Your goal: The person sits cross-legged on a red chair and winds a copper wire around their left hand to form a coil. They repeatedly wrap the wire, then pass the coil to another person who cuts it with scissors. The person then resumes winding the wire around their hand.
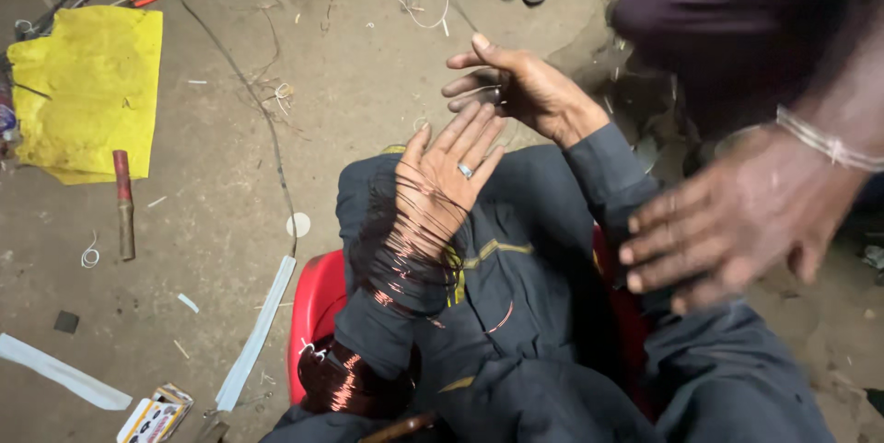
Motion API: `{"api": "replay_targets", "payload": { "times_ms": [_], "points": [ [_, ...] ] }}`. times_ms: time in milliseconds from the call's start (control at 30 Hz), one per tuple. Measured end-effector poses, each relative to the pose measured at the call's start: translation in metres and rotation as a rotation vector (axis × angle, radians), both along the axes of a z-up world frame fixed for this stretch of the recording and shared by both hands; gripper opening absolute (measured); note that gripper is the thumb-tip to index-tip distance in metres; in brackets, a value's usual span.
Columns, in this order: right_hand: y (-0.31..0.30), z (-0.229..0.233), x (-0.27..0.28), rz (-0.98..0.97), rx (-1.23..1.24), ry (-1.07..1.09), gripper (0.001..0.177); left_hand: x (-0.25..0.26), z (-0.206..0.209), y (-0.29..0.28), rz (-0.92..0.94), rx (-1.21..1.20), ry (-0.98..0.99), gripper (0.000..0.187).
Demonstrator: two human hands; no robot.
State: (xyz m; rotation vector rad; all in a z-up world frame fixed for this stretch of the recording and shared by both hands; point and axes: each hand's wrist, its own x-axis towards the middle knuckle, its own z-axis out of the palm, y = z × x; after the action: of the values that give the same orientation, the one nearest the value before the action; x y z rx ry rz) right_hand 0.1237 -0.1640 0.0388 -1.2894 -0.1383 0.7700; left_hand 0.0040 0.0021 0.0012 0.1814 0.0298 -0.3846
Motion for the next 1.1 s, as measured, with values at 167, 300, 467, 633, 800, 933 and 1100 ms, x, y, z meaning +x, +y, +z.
{"api": "replay_targets", "payload": {
  "times_ms": [167,300,467,633,800,933,1100],
  "points": [
    [-0.01,0.011,0.01,-0.148,-0.103,-0.114,0.045,0.007,0.006,0.007,-0.008,-0.013,-0.024,0.067],
    [-0.018,-0.016,-0.016,-0.389,0.025,-0.155,0.03,0.011,0.009,0.013,0.022,0.033,0.032,0.065],
    [-0.03,-0.056,-0.038,-0.596,0.082,-0.167,0.026,0.019,0.008,0.019,0.016,0.023,-0.02,0.065],
    [-0.012,-0.073,-0.028,-0.699,0.104,-0.185,0.041,0.016,0.015,0.02,0.047,0.05,0.002,0.064],
    [0.011,-0.07,-0.015,-0.68,0.06,-0.131,0.062,0.01,0.019,0.027,0.039,-0.011,0.032,0.063],
    [0.03,-0.051,-0.014,-0.53,0.148,-0.044,0.077,0.009,0.019,0.027,0.024,-0.131,0.007,0.062],
    [0.048,-0.009,-0.028,-0.226,0.295,-0.01,0.093,0.018,0.013,0.024,0.073,-0.116,0.098,0.061]
  ]
}}
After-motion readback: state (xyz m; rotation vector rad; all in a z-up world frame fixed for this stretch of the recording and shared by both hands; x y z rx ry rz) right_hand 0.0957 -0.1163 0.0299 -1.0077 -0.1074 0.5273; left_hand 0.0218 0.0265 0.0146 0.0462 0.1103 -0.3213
